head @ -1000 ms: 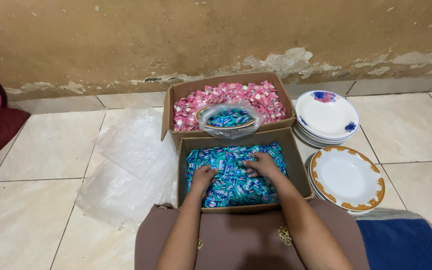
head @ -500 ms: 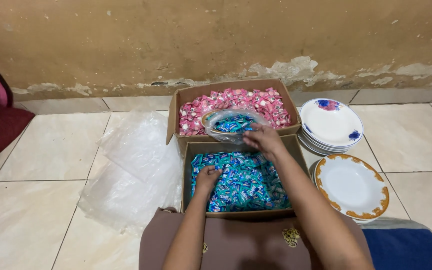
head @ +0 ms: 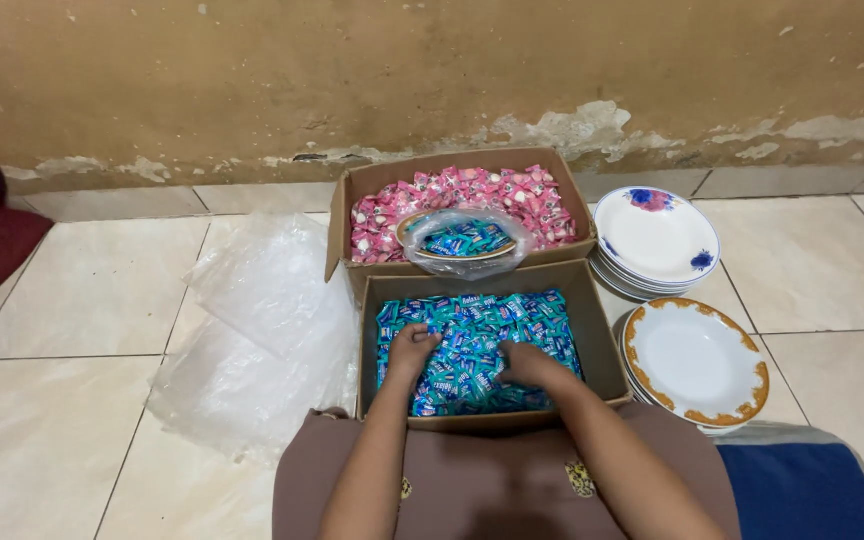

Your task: Sorting and packing small blue candies from a box into plastic bags and onto plates

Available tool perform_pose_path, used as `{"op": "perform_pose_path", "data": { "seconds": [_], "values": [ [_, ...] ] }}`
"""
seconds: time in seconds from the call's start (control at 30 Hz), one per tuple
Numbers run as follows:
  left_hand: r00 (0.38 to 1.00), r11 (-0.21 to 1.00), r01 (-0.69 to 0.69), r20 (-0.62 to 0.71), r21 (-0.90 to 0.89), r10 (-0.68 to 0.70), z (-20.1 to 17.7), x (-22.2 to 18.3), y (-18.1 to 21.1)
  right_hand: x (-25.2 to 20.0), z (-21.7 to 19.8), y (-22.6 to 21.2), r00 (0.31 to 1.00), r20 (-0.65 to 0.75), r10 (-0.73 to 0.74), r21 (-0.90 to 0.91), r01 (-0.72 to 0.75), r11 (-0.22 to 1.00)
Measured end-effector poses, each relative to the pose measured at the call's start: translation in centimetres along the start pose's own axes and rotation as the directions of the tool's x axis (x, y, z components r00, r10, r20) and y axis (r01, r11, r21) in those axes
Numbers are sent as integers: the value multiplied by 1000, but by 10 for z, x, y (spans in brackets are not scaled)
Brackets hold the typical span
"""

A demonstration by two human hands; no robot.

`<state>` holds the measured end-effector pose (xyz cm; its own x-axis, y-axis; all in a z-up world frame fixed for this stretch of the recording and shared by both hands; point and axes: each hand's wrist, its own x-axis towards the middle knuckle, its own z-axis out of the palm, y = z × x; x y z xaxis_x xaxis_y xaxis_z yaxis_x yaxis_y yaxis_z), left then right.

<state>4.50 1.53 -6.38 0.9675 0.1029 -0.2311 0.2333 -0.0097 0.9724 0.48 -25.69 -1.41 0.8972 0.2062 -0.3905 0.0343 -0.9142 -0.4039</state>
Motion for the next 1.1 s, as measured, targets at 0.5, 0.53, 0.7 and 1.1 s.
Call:
{"op": "perform_pose_path", "data": {
  "seconds": [0.5, 0.53, 0.7, 1.1],
  "values": [
    [999, 990, -47, -2, 136, 47, -9, -7, 3, -22, -43, -40, 998, -33, -45, 830, 53, 556],
    [999, 990, -46, -1, 137, 47, -8, -11, 9, -26, -48, -41, 998, -33, -44, 830, 52, 555],
    [994, 957, -105, 21, 270, 103, -4, -32, 26, -31, -63, -37, 961, -278, 13, 387, 100, 917],
    [828, 703, -477, 0, 527, 561, 50, -48, 199, 19, -32, -3, 961, -274, -23, 219, 85, 972]
  ]
}}
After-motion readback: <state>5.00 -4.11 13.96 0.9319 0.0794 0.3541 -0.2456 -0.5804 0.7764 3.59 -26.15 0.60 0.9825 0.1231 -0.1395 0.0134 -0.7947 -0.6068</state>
